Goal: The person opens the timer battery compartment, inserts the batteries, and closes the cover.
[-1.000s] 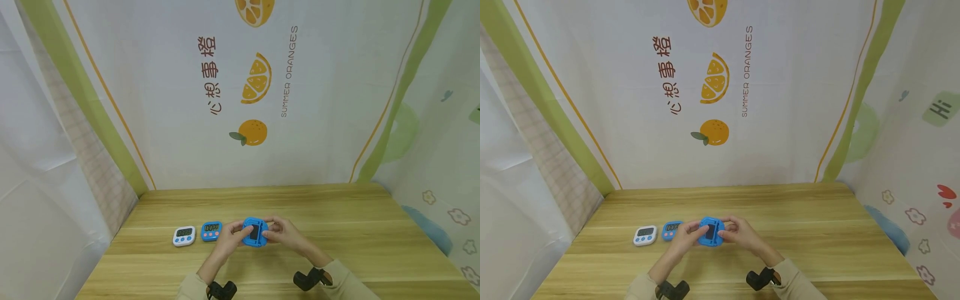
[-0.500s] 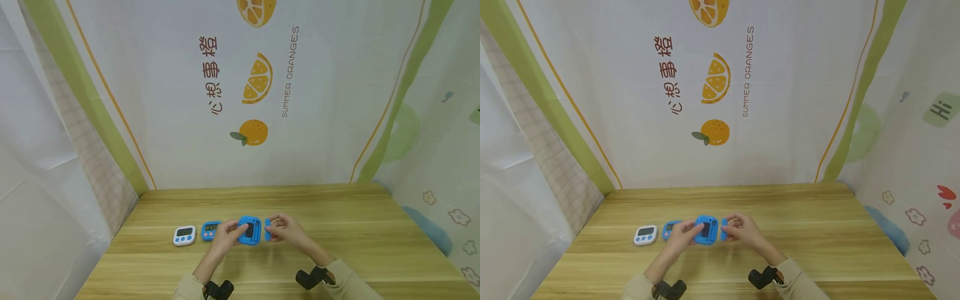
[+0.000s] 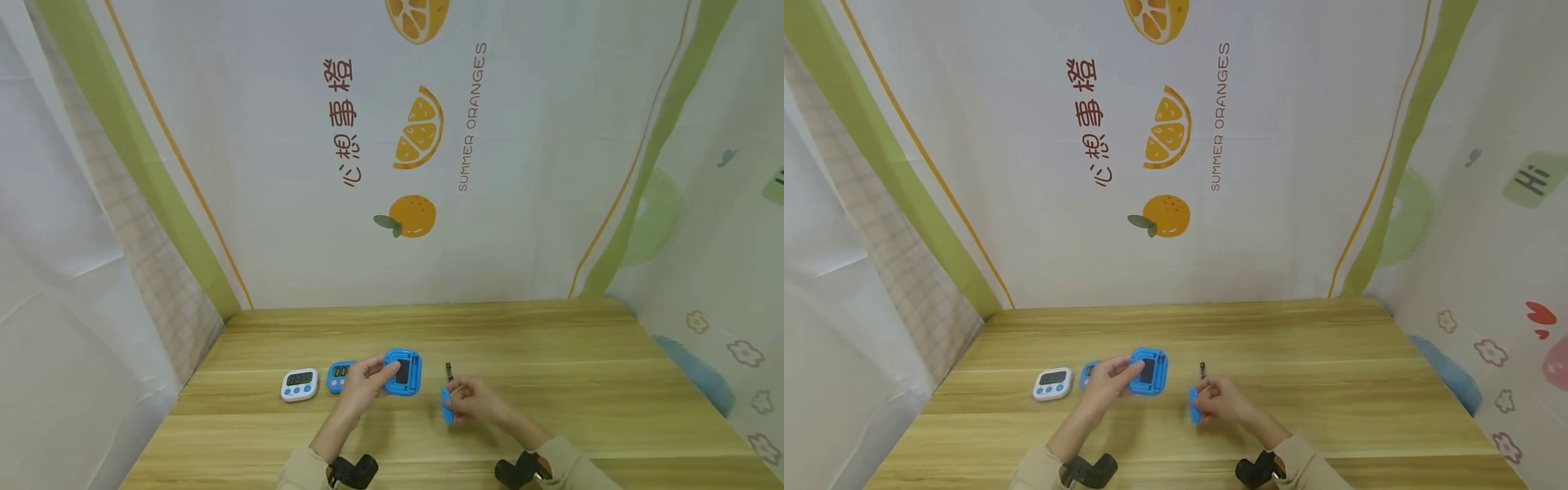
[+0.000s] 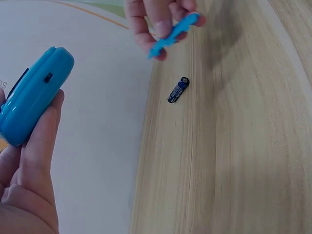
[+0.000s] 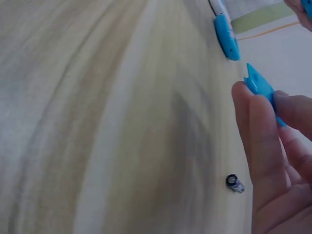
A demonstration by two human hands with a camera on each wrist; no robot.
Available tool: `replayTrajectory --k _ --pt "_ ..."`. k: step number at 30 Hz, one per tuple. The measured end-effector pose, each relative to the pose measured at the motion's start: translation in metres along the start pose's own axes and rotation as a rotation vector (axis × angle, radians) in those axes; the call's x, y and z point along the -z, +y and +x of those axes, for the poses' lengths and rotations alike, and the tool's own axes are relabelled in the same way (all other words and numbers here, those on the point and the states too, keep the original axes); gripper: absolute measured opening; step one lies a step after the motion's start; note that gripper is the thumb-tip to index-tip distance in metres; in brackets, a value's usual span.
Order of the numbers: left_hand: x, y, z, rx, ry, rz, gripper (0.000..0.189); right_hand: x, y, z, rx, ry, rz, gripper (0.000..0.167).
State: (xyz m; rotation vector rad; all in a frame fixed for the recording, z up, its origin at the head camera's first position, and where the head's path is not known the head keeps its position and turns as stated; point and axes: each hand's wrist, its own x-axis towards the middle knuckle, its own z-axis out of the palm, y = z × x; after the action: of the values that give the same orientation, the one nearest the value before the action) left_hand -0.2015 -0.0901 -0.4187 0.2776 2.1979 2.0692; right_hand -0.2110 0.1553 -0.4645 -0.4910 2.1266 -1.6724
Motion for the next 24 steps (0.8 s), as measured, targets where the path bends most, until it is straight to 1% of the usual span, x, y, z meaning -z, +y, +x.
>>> replayTrajectory --k 6,8,12,17,20,22,24 --pt "0.0 0.001 -0.002 0.001 -0.005 0.009 0.052 -0.008 0.009 0.001 0.026 -0.03 -0.052 0.025" --pt "0.0 0.002 -0.002 0.002 -0.014 0.004 0.052 -0.011 0.011 0.001 0.019 -0.029 -0.073 0.025" --pt "0.0 0.004 -0.003 0.008 -0.032 -0.012 0.049 -0.015 0.013 0.002 -0.021 -0.008 -0.091 0.026" --pt "-0.002 0.019 -0.01 0.01 -0.049 -0.018 0.043 -0.017 0.015 0.003 -0.054 0.005 -0.088 0.026" --pt "-0.003 0.029 -0.016 0.01 -0.054 -0.009 0.042 -0.016 0.017 0.003 -0.06 -0.002 -0.086 0.025" --pt "-0.004 0.031 -0.017 0.008 -0.054 -0.003 0.042 -0.016 0.019 0.004 -0.061 -0.008 -0.082 0.024" --pt "-0.003 0.029 -0.016 0.007 -0.055 -0.005 0.043 -0.016 0.02 0.004 -0.057 -0.014 -0.074 0.024"
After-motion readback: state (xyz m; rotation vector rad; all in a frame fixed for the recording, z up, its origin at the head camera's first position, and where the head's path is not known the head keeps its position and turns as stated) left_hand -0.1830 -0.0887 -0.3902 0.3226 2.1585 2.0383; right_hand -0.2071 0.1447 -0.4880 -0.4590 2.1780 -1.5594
